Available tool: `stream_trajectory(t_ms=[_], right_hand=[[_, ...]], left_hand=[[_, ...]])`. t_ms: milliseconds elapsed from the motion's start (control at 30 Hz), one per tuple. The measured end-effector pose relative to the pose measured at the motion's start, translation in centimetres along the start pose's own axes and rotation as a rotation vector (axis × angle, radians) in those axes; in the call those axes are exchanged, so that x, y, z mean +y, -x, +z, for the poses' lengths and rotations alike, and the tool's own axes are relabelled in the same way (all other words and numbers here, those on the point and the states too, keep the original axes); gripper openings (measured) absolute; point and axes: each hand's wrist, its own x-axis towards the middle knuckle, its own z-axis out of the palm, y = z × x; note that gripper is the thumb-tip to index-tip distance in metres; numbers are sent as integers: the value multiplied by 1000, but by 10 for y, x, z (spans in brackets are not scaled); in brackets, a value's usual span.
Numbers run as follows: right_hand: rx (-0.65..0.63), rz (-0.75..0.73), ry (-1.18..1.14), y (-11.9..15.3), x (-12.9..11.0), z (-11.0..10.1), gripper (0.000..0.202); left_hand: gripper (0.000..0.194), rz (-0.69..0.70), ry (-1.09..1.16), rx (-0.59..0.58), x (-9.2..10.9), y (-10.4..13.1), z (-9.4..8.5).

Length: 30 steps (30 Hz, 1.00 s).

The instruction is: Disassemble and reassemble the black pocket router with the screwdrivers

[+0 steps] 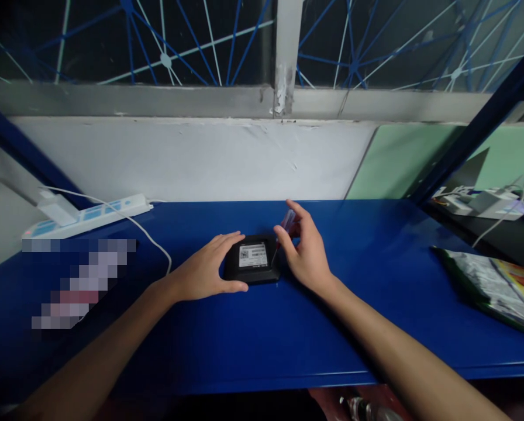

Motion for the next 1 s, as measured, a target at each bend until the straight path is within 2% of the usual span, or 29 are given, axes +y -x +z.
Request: stream_trajectory(t_ms=[167, 333, 467, 567, 633, 800, 1000], right_hand=[[-7, 6, -112, 1, -4, -2, 40], [10, 36, -174, 2, -7, -1, 41], [47, 7, -95, 2, -6, -1, 43], [81, -24, 17, 2, -5, -3, 36], [85, -43, 11, 3, -5, -3, 31], [32, -8, -180, 5, -8, -2, 41], [44, -20, -76, 2, -8, -3, 41]], left_hand=[[104, -37, -46, -3, 3, 0, -1], [105, -29, -31, -1, 3, -1, -1], [106, -36, -24, -4, 2, -1, -1], [107, -39, -26, -14, 1, -1, 0], [107, -32, -22, -7, 0, -1, 0], [106, -17, -7, 17, -2, 0, 3], [104, 1, -19, 13, -3, -1, 2]])
